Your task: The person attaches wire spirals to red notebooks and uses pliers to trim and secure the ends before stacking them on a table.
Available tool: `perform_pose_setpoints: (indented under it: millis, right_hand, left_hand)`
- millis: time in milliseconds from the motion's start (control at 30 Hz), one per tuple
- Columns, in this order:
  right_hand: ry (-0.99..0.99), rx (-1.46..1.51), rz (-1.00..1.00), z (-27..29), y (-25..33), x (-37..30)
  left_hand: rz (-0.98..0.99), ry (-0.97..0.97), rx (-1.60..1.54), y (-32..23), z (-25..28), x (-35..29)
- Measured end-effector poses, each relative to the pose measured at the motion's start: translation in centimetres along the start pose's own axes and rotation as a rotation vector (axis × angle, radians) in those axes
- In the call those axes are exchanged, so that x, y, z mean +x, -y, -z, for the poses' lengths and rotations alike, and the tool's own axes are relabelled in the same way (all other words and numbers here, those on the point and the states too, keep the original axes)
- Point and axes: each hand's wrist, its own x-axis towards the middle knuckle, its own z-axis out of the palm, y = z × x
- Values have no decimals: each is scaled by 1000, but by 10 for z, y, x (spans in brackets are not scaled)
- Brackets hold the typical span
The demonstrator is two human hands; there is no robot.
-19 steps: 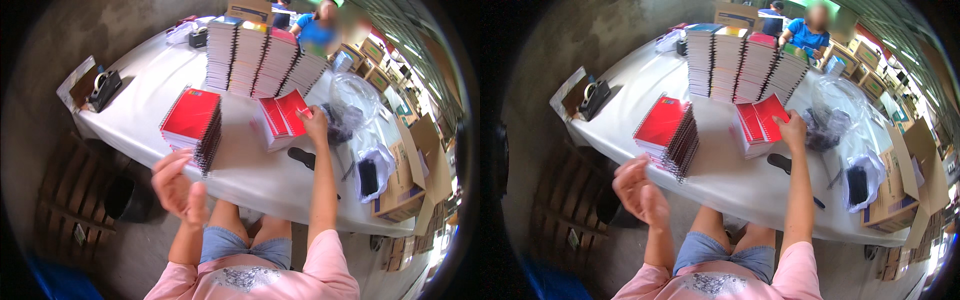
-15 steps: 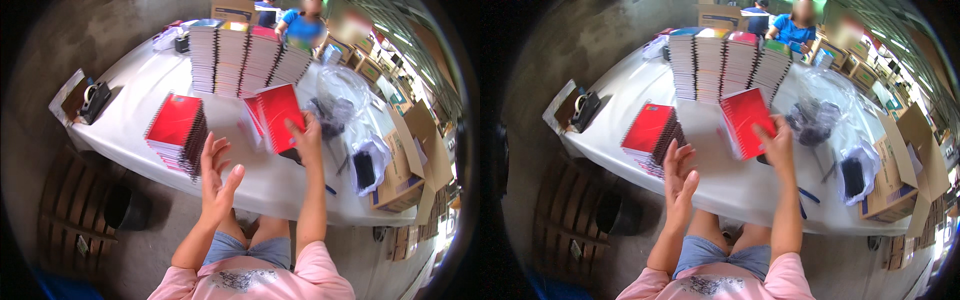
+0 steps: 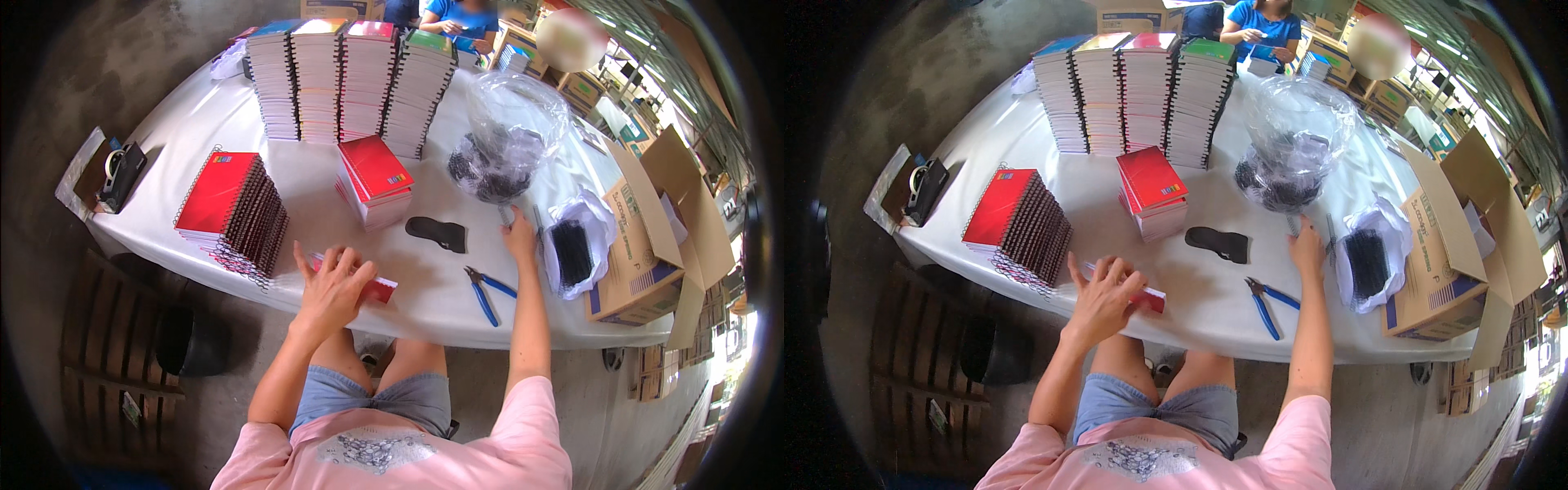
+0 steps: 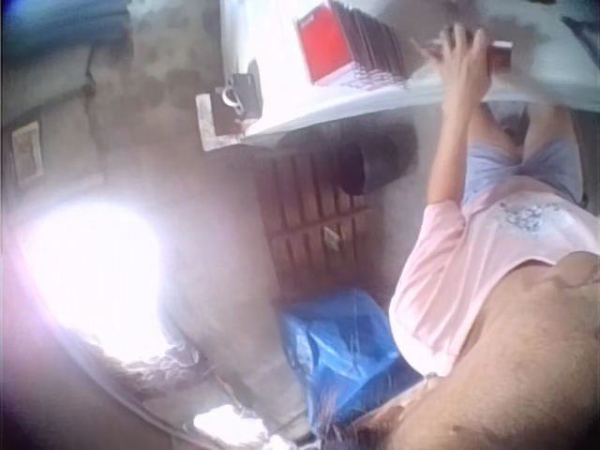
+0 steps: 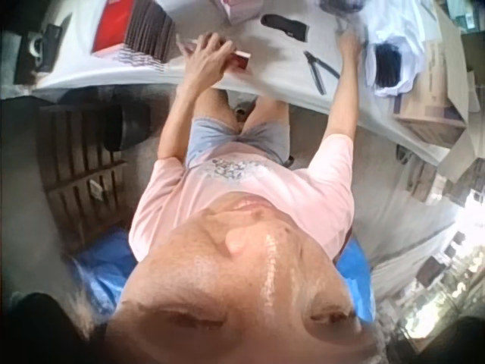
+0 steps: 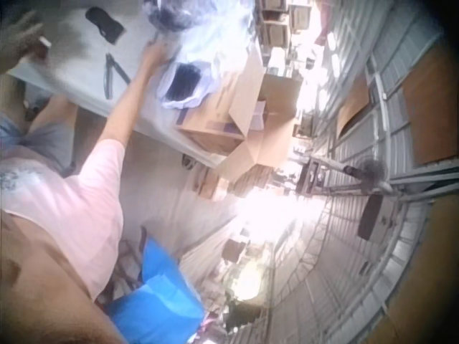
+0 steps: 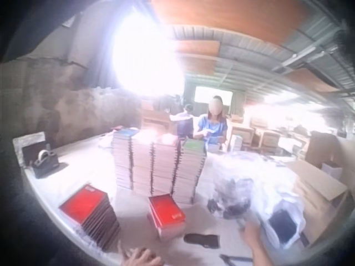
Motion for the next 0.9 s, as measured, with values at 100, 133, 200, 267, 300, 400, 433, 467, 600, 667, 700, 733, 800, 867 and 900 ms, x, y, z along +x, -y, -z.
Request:
perform_pose_setpoints:
  millis: [100, 133, 200, 267, 300, 400, 433, 467, 600, 667, 700, 733, 800, 867, 900]
  right_hand:
    - [-139, 38, 97, 8, -14, 5]
    - [-118, 35, 112, 17, -14, 4]
    - [-180, 171, 195, 50, -12, -1]
    - [-75, 365, 75, 85, 29, -21]
    - [-142, 406, 163, 95, 22, -27]
    - [-12, 465, 483, 102, 74, -68]
    - [149, 557, 444, 104, 92, -87]
    - [317, 643, 393, 102, 106, -105]
    - [292, 715, 436, 75, 140, -148]
    - [189, 815, 425, 61, 142, -152]
    - [185, 810, 426, 57, 144, -152]
    - [176, 820, 438, 55, 146, -152]
    - [164, 821, 449, 50, 149, -151]
    - [289, 847, 465, 46, 150, -148]
    - [287, 840, 468, 43, 150, -149]
  left_hand:
    - [50, -92, -75, -8, -7, 1]
    - [49, -169, -84, -7, -13, 3]
    - [64, -238, -90, -6, -31, 3]
    - [96, -370, -138, -3, -46, 2]
    - [90, -379, -159, -10, -49, 8]
    - [155, -441, -89, -14, -46, 9]
    - [136, -501, -84, -14, -46, 7]
    - [120, -553, -82, -15, -48, 4]
    - [170, -495, -110, -15, -52, 2]
    - [181, -485, -114, -18, -51, 5]
    - [188, -476, -113, -19, -50, 6]
    - [187, -479, -117, -20, -50, 7]
    - [164, -483, -125, -18, -51, 6]
    - [163, -452, -124, -17, -49, 7]
    - [165, -418, -113, -17, -49, 8]
